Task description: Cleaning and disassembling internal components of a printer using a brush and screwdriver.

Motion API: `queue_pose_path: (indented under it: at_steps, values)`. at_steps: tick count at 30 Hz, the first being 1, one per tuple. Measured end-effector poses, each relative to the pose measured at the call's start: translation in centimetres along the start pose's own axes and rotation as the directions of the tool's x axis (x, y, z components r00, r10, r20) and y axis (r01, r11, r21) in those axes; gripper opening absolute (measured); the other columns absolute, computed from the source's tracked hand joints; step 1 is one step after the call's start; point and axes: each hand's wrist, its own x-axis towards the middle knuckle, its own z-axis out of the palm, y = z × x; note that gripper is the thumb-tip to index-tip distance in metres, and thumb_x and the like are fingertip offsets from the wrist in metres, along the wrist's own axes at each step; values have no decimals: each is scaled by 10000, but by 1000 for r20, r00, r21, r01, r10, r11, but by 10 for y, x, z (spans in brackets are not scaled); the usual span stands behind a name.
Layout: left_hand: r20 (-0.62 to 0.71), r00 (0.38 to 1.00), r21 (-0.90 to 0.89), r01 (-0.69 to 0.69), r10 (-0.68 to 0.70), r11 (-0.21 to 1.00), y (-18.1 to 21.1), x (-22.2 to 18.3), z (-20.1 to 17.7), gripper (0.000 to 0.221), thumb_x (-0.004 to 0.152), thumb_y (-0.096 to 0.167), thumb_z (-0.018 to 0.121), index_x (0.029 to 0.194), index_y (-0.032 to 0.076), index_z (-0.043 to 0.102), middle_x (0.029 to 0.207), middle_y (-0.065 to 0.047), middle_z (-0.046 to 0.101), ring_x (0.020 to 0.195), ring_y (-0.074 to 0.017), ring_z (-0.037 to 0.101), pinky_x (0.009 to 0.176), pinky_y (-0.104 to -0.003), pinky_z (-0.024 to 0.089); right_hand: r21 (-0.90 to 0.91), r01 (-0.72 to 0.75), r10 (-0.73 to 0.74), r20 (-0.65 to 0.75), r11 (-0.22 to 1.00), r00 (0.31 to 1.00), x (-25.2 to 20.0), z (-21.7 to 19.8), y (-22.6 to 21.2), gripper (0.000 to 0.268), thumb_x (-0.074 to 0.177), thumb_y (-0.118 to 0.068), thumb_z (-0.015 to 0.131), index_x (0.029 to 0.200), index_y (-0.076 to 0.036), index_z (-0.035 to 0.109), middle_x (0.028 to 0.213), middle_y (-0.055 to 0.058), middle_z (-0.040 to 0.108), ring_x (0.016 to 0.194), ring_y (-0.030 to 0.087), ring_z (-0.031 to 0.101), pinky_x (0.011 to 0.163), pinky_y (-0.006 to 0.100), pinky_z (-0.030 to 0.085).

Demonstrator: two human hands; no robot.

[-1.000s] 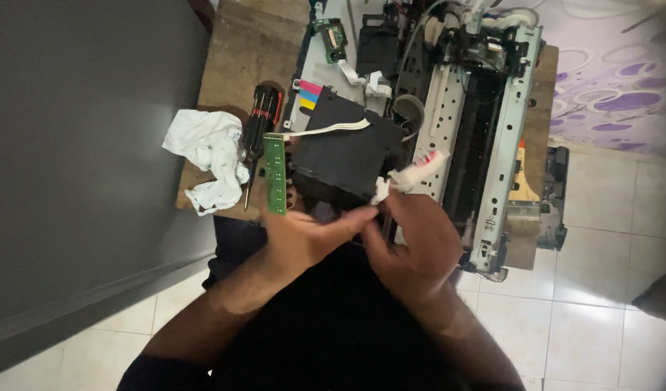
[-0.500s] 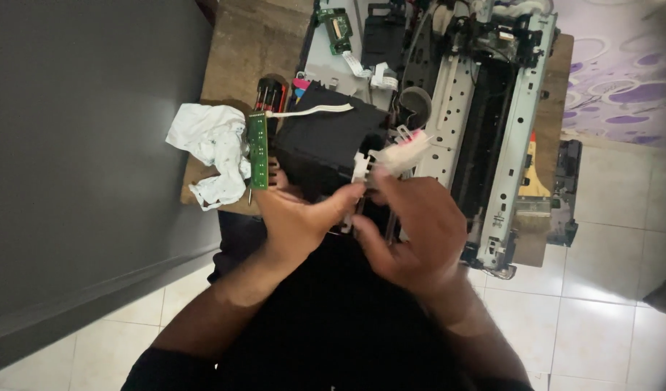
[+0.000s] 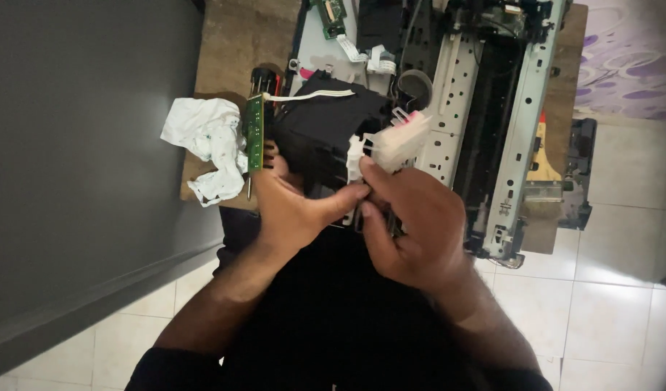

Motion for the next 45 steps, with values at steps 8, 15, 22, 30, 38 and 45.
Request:
queue_pose_path:
  at_steps: [8, 15, 22, 30, 38, 45]
  values:
    - [-23, 994, 95, -100, 102, 991, -23, 3, 4, 741, 503, 97, 1054, 1061, -125, 620, 999, -292, 711, 1062, -367, 708, 886, -481, 597, 174, -106, 90, 95, 979, 991, 11, -2, -6, 479, 838, 29, 695, 1308, 108, 645, 762, 149, 728, 562, 320, 650, 521, 411, 527]
    - [11, 998, 211, 53, -57, 976, 0, 4, -11, 288, 696, 126, 921, 855, 47, 694, 913, -32, 750, 882, -73, 680, 722, -272, 627, -1, -173, 167, 264, 985, 950, 7, -11, -8, 461, 932, -90, 713, 1359, 39, 600, 851, 46, 739, 672, 154, 666, 605, 316, 519]
    - [-39, 998, 360, 63, -52, 931, -20, -6, -17, 518, 643, 320, 964, 866, 56, 578, 826, 14, 626, 802, -44, 562, 639, -248, 496, -10, -253, 240, 355, 967, 903, -1, -24, -1, 485, 961, -161, 650, 1427, -42, 580, 847, -11, 734, 633, 118, 641, 606, 306, 500]
    - [-51, 998, 313, 44, -30, 949, -29, 2, -26, 534, 661, 250, 971, 893, 25, 546, 895, -27, 601, 925, -89, 593, 710, -257, 576, -178, -290, 321, 185, 940, 929, -11, -62, 19, 101, 968, -56, 704, 1042, 8, 728, 780, 93, 730, 603, 148, 655, 538, 254, 489]
    - [7, 995, 410, 84, -95, 908, -21, 12, -29, 724, 629, 398, 1019, 577, 183, 330, 482, 85, 319, 460, -20, 266, 409, -300, 106, -314, -258, 376, 415, 914, 828, -2, -49, 21, 86, 944, -79, 732, 868, -104, 763, 670, 31, 702, 541, 120, 603, 478, 240, 457]
    - [101, 986, 306, 97, -134, 947, -9, 19, -28, 719, 710, 257, 1010, 505, 211, 322, 429, 92, 385, 374, -3, 323, 341, -254, 104, -464, -237, 438, 393, 854, 809, 2, -11, -1, 125, 965, -205, 732, 1051, -139, 794, 627, -15, 676, 484, 112, 569, 432, 262, 394]
